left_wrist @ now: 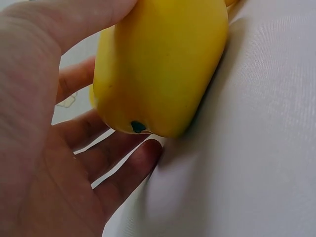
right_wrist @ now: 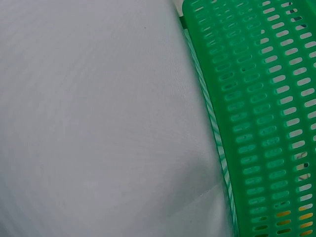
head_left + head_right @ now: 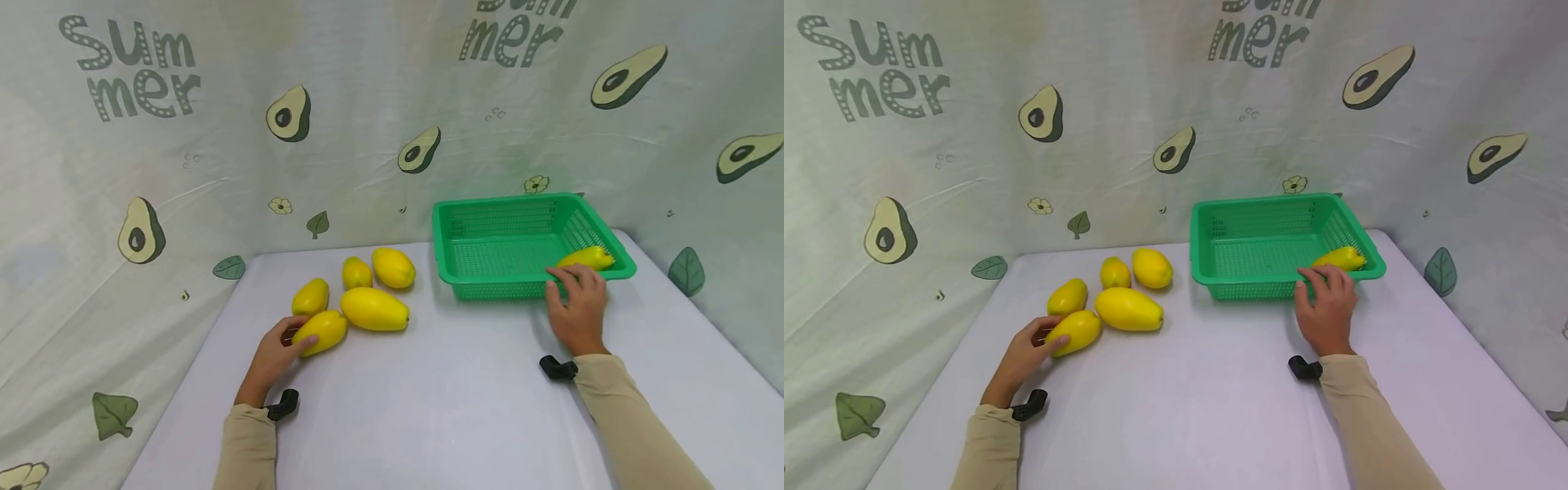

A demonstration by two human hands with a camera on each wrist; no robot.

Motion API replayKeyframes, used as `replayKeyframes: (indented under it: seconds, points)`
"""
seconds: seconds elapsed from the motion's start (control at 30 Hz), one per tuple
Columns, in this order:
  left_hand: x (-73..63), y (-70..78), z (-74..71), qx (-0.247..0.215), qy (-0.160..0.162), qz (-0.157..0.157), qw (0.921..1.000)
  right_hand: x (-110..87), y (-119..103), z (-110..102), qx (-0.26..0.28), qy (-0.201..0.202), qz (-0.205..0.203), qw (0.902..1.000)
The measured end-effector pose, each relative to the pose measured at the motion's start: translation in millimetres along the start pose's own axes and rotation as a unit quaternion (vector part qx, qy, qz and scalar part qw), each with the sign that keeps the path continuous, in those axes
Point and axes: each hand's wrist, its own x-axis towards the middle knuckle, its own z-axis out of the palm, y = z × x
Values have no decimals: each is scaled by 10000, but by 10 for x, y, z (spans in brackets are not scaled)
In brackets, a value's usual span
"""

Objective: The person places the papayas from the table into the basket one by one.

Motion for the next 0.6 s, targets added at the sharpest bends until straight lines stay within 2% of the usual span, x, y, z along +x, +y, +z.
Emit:
replayKeyframes:
  seconds: [0.23,0.6]
  points:
    - [-11,-38,11,101,-94,-97,9999,1,-9,-6,-27,-64,-10,10000]
    - [-32,0,12,-104,-168,-12,9998,0,6,9,-84,-134,107,9998]
